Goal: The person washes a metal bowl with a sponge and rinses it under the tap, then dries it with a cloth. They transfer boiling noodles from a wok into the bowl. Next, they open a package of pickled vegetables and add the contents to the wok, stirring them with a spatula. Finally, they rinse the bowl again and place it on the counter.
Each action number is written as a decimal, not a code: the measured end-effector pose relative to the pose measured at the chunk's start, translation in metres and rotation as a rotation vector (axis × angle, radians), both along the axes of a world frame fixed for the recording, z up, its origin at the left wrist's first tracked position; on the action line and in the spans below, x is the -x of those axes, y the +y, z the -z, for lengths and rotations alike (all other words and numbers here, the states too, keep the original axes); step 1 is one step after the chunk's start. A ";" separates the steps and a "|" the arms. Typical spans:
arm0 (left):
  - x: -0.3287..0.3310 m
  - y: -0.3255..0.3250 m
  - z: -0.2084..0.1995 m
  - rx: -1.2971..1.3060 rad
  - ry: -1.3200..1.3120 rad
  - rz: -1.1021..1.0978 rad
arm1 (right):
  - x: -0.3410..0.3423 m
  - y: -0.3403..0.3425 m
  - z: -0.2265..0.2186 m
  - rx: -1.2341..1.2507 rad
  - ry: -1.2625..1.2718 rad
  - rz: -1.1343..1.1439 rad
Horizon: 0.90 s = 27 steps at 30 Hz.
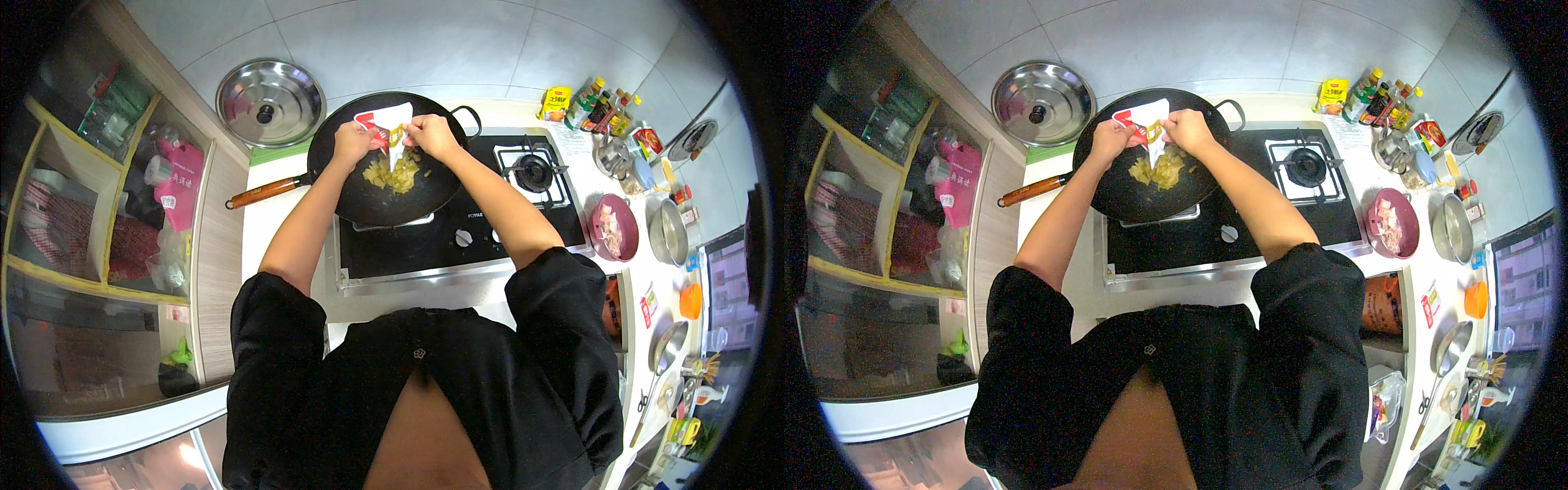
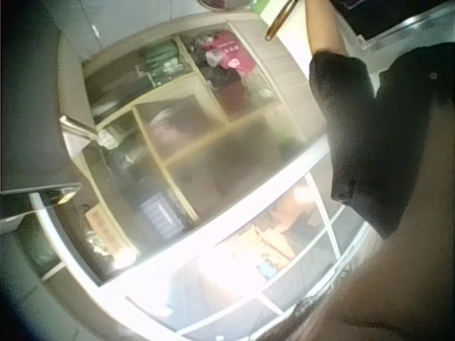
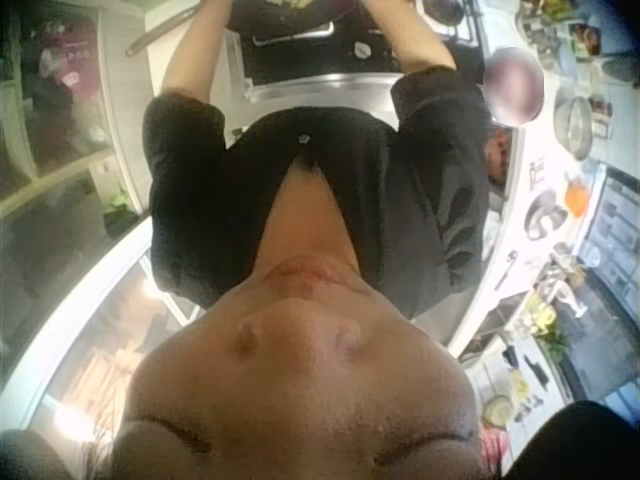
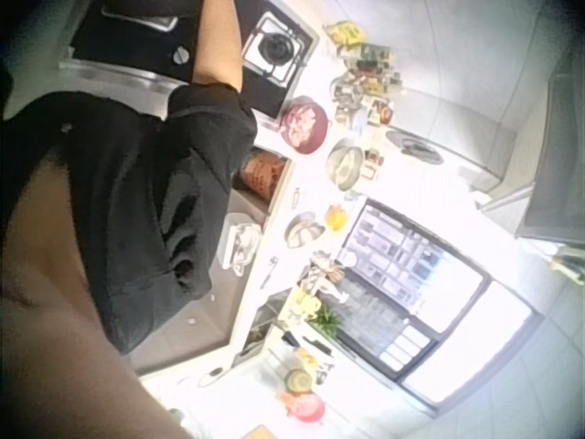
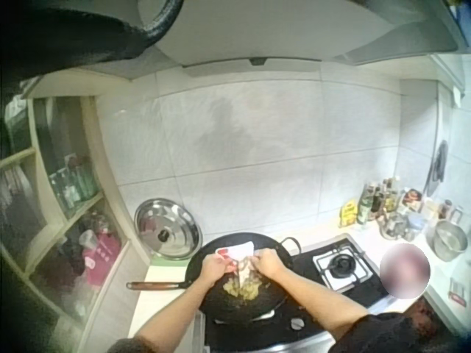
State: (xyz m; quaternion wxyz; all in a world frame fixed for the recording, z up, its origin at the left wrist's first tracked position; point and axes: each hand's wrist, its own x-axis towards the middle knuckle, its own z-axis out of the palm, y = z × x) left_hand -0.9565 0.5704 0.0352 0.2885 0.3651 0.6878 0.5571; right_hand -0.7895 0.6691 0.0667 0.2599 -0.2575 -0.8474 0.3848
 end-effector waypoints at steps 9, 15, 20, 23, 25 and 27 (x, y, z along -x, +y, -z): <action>0.011 -0.011 -0.047 -0.030 0.032 0.108 | 0.004 0.030 -0.023 -0.060 0.046 0.007; 0.008 -0.010 -0.065 -0.012 0.050 0.086 | 0.013 0.037 -0.029 0.002 0.098 -0.040; 0.003 -0.014 -0.061 -0.030 0.034 0.066 | 0.008 0.030 -0.026 0.175 0.016 -0.171; 0.006 -0.017 -0.057 -0.125 0.192 0.095 | 0.002 0.023 -0.025 -0.146 -0.098 -0.059; 0.003 -0.018 -0.066 -0.137 0.775 0.146 | -0.003 0.018 -0.022 -0.342 -0.118 -0.060; -0.004 -0.018 -0.072 -0.084 0.993 0.264 | -0.002 0.013 -0.016 -0.355 -0.092 -0.103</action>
